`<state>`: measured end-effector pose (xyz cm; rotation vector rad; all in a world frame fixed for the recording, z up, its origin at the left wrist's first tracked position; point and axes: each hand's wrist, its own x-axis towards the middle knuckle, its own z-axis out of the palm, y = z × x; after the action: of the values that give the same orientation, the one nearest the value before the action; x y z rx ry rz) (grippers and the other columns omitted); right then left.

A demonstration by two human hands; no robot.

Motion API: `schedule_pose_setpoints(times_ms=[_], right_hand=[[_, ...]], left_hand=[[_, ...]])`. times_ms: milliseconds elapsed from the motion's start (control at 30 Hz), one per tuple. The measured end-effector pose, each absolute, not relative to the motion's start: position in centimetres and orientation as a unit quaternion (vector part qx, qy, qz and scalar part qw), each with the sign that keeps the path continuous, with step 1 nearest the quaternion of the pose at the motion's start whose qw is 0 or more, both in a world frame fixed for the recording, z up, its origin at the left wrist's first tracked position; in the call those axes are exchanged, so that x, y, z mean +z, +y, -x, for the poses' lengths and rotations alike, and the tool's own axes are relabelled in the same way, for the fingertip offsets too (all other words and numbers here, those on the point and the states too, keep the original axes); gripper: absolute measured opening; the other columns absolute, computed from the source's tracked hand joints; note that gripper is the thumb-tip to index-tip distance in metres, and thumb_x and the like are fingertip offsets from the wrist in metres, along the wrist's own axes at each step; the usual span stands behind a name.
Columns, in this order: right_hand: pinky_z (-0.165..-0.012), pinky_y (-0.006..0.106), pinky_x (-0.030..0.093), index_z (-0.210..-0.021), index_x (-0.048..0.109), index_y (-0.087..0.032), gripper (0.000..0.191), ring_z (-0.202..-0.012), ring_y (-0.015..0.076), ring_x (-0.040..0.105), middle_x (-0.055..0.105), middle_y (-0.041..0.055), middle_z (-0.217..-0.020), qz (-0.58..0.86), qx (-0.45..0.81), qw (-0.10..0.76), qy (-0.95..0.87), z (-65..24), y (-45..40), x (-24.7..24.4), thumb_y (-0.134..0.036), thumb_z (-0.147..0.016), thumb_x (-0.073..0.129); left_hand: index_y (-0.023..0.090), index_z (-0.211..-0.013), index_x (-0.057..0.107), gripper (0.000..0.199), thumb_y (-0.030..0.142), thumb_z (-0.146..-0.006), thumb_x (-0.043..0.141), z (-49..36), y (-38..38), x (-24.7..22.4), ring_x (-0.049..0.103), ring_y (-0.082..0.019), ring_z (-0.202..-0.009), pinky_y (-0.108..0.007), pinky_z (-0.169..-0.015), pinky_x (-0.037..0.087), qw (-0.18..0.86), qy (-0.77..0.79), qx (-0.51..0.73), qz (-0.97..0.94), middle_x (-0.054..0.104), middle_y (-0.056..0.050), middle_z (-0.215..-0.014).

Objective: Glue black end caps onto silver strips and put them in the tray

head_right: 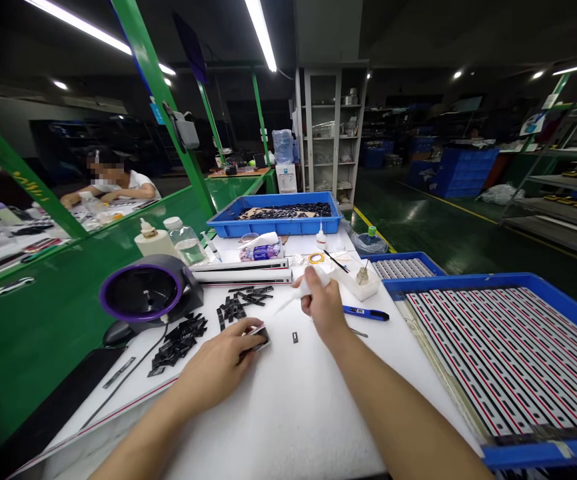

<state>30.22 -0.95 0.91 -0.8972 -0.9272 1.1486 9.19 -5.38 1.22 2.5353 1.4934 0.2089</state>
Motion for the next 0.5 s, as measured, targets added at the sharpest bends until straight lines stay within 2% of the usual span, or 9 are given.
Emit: schedule_pose_setpoints(times_ms=[67, 167, 267, 367, 433, 500], right_hand=[[-0.036, 0.021, 0.028, -0.071, 0.063, -0.017, 0.037, -0.039, 0.0085, 0.041, 0.05, -0.0036, -0.047, 0.347, 0.588, 0.646, -0.341, -31.6, -0.1, 1.4, -0.054, -0.078, 0.063], [-0.048, 0.019, 0.045, -0.079, 0.066, -0.018, 0.021, -0.066, 0.0129, 0.064, 0.07, 0.0042, -0.077, 0.29, 0.671, 0.606, -0.314, -33.0, 0.4, 1.4, -0.035, -0.07, 0.074], [-0.064, 0.02, 0.052, -0.092, 0.068, -0.019, 0.025, -0.091, 0.0149, 0.067, 0.07, 0.0051, -0.103, 0.253, 0.699, 0.587, -0.322, -32.9, 0.7, 0.8, -0.029, -0.07, 0.075], [-0.079, 0.028, 0.053, -0.104, 0.066, -0.024, 0.035, -0.097, 0.0162, 0.065, 0.069, 0.0024, -0.107, 0.283, 0.65, 0.607, -0.361, -32.1, 1.2, -0.1, -0.033, -0.071, 0.075], [-0.084, 0.034, 0.051, -0.107, 0.066, -0.023, 0.04, -0.095, 0.0182, 0.064, 0.07, 0.0033, -0.105, 0.37, 0.556, 0.6, -0.441, -31.7, 1.5, -0.6, -0.034, -0.07, 0.075], [-0.086, 0.037, 0.049, -0.105, 0.068, -0.02, 0.037, -0.095, 0.0205, 0.064, 0.07, 0.0054, -0.104, 0.465, 0.423, 0.554, -0.546, -31.4, 1.7, -1.0, -0.031, -0.07, 0.074]], left_hand=[[0.031, -0.106, 0.067, 0.035, 0.021, -0.087, 0.041, -8.8, -4.6, 1.4, 0.061, -0.019, -0.105, -0.033, -0.088, 0.05, 0.139, 0.493, 0.072, -0.856, 0.052, 0.0, -0.134], [0.03, -0.11, 0.067, 0.035, 0.022, -0.087, 0.043, -8.1, -3.5, 1.7, 0.058, -0.019, -0.112, -0.03, -0.098, 0.045, 0.194, 0.47, 0.071, -0.858, 0.051, -0.001, -0.134], [0.03, -0.112, 0.067, 0.035, 0.024, -0.088, 0.042, -7.9, -3.2, 1.9, 0.055, -0.02, -0.119, -0.03, -0.103, 0.042, 0.207, 0.461, 0.068, -0.86, 0.05, -0.001, -0.136], [0.031, -0.113, 0.066, 0.035, 0.025, -0.09, 0.041, -8.2, -3.9, 1.7, 0.055, -0.021, -0.118, -0.032, -0.099, 0.045, 0.172, 0.469, 0.061, -0.864, 0.048, 0.0, -0.14], [0.031, -0.111, 0.066, 0.034, 0.024, -0.091, 0.039, -8.6, -4.8, 1.4, 0.056, -0.022, -0.116, -0.035, -0.095, 0.048, 0.123, 0.48, 0.061, -0.867, 0.047, 0.0, -0.142], [0.029, -0.108, 0.066, 0.034, 0.024, -0.092, 0.037, -9.0, -5.6, 0.8, 0.056, -0.023, -0.117, -0.038, -0.096, 0.047, 0.07, 0.482, 0.064, -0.871, 0.047, -0.001, -0.142]])
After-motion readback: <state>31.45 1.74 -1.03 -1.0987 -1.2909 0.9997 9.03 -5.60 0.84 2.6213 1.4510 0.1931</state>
